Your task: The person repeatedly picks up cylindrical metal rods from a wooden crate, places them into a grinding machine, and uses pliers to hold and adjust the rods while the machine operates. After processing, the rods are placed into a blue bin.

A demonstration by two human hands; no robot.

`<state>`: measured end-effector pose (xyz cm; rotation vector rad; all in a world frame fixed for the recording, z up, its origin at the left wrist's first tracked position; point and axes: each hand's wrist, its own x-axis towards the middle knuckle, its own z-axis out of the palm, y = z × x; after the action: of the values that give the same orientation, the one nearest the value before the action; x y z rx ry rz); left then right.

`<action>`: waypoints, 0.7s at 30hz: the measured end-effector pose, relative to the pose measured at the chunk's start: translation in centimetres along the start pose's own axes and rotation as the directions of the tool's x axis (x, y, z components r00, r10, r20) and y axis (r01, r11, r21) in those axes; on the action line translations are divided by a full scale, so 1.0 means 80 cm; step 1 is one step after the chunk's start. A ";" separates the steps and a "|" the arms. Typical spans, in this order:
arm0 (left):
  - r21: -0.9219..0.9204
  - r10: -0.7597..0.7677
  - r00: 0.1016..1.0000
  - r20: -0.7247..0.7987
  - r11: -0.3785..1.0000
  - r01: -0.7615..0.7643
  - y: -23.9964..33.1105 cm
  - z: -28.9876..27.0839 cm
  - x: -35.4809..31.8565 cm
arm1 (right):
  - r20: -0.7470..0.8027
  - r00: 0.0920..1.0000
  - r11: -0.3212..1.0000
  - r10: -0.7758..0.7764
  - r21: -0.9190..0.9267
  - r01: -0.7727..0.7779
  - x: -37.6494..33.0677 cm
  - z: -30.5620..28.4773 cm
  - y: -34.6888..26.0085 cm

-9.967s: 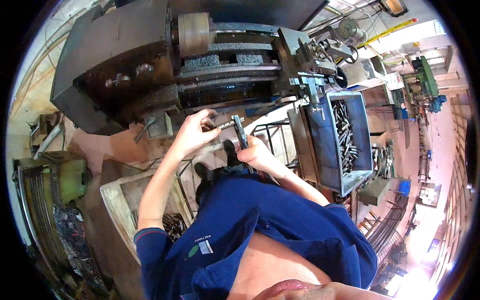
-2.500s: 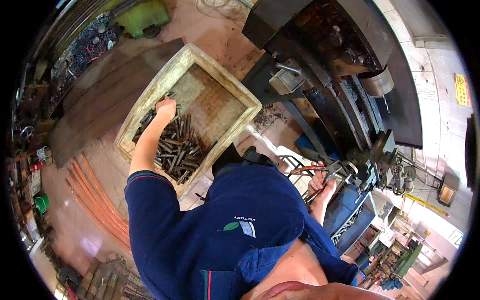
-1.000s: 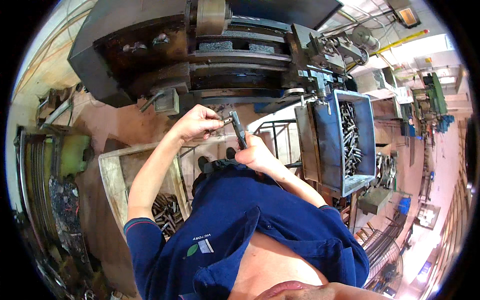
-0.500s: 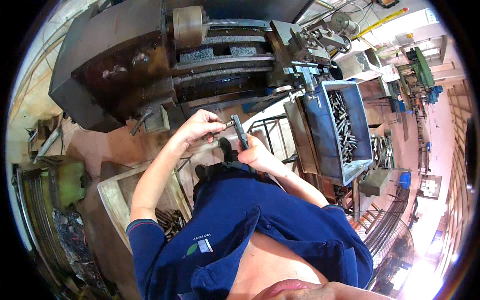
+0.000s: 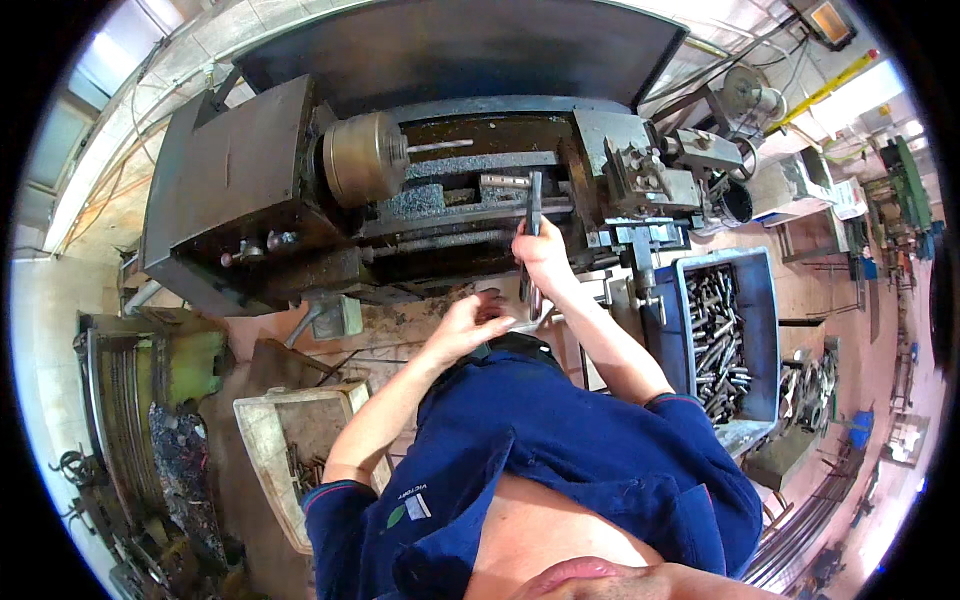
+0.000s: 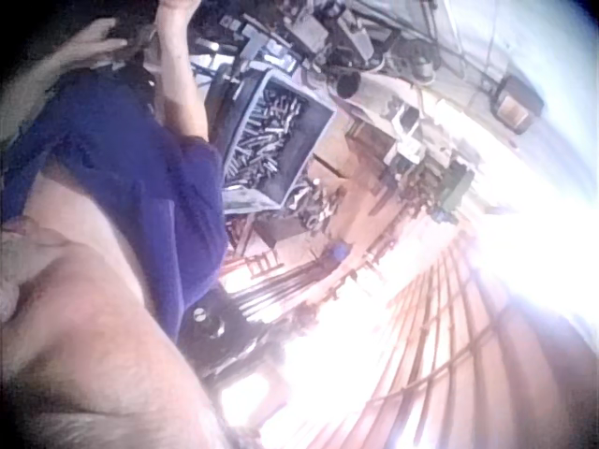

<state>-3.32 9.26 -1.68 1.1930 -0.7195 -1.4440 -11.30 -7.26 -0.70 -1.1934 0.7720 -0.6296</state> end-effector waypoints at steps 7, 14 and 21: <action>-0.045 0.076 0.996 -0.038 0.996 -0.078 0.020 0.023 0.092 | 0.003 0.997 0.993 0.081 -0.091 -0.081 0.056 0.002 -0.027; -0.247 0.064 0.997 0.047 0.968 -0.050 0.029 0.022 0.127 | -0.012 0.999 0.999 0.031 -0.044 -0.031 0.060 -0.001 -0.043; -0.307 0.043 0.990 0.135 0.952 0.001 0.039 0.004 0.124 | -0.080 0.994 0.966 0.071 -0.244 -0.088 0.061 0.023 -0.068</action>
<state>-1.73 -1.03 -1.53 0.8484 -0.5747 -1.5678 -7.04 -11.44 3.92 -1.3654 0.9754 -0.5216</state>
